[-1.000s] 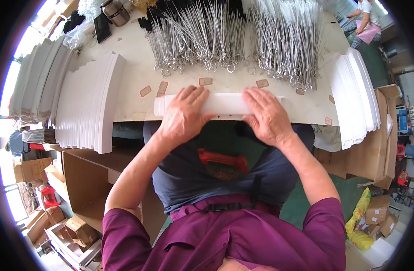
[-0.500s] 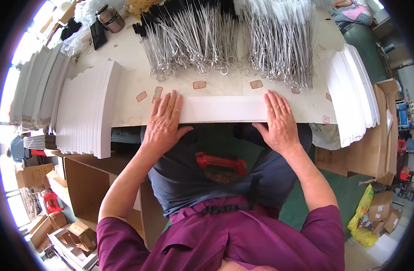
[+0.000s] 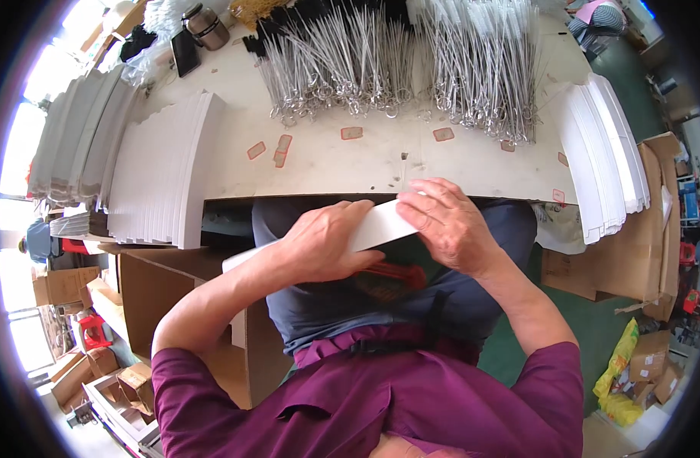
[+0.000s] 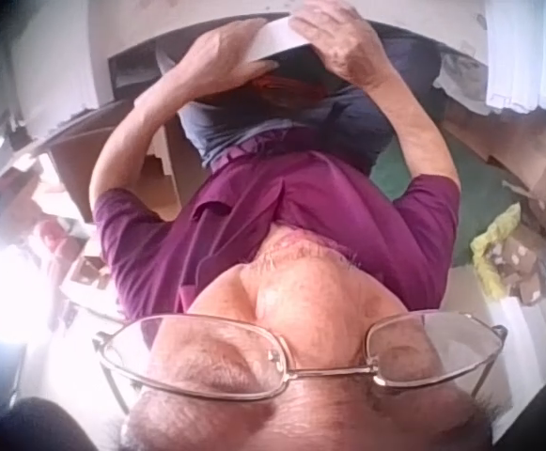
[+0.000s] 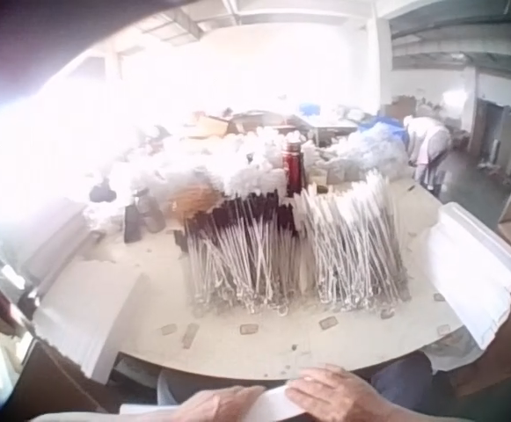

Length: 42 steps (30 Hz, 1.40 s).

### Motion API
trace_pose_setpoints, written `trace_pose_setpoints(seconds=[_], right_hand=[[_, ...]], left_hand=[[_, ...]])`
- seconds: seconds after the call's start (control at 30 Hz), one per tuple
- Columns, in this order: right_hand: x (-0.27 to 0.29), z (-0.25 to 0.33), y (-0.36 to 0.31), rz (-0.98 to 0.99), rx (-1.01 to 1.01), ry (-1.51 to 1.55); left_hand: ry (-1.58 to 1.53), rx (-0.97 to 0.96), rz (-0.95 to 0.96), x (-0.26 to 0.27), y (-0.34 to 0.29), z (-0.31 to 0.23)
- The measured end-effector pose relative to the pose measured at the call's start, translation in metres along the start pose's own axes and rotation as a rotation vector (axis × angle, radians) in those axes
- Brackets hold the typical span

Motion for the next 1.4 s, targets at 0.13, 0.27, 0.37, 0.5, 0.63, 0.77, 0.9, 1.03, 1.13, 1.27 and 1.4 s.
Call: trace_pose_setpoints(seconds=[0.13, 0.27, 0.37, 0.5, 0.63, 0.77, 0.9, 1.03, 1.13, 1.27, 1.4], right_hand=[[-0.011, 0.010, 0.009, -0.014, 0.017, 0.043], [0.001, 0.019, -0.004, -0.200, -0.310, 0.028], [-0.015, 0.030, -0.019, -0.217, -0.386, 0.165], [-0.035, 0.041, -0.021, -0.249, -0.486, 0.405], [-0.051, 0.052, -0.024, -0.169, -0.681, 0.769], [-0.045, 0.051, -0.021, -0.122, -0.654, 0.723], [-0.041, 0.054, -0.022, -0.090, -0.636, 0.698], [-0.044, 0.057, -0.025, -0.088, -0.520, 0.587], [-0.045, 0.070, -0.024, -0.122, -0.898, 0.912], [-0.060, 0.072, -0.033, -0.195, -1.067, 1.260], [-0.048, 0.068, -0.029, 0.044, -0.807, 0.769]], left_hand=[[-0.178, 0.161, 0.035, -0.007, 0.010, 0.005], [-0.163, 0.213, -0.110, -0.011, -0.005, 0.017], [-0.240, 0.202, -0.163, -0.020, -0.012, 0.018], [-0.214, 0.110, -0.201, -0.034, -0.019, 0.017], [-0.202, 0.064, -0.243, -0.043, -0.013, 0.015], [-0.262, 0.102, -0.169, -0.045, -0.007, 0.016], [-0.328, 0.117, -0.163, -0.052, -0.005, 0.018], [-0.303, 0.071, -0.144, -0.056, -0.004, 0.017], [-0.277, 0.070, -0.140, -0.056, -0.007, 0.018], [-0.250, 0.105, -0.169, -0.065, -0.011, 0.021], [-0.262, 0.108, -0.214, -0.073, -0.014, 0.020]])
Point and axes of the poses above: each hand's wrist, its own y-axis towards the middle knuckle, its own x-axis out of the back of the hand, z = x × y, the point moved 2 cm from there along y, towards the middle knuckle, and after that the axes turned 11 degrees about -y, right-handed, at the moved point
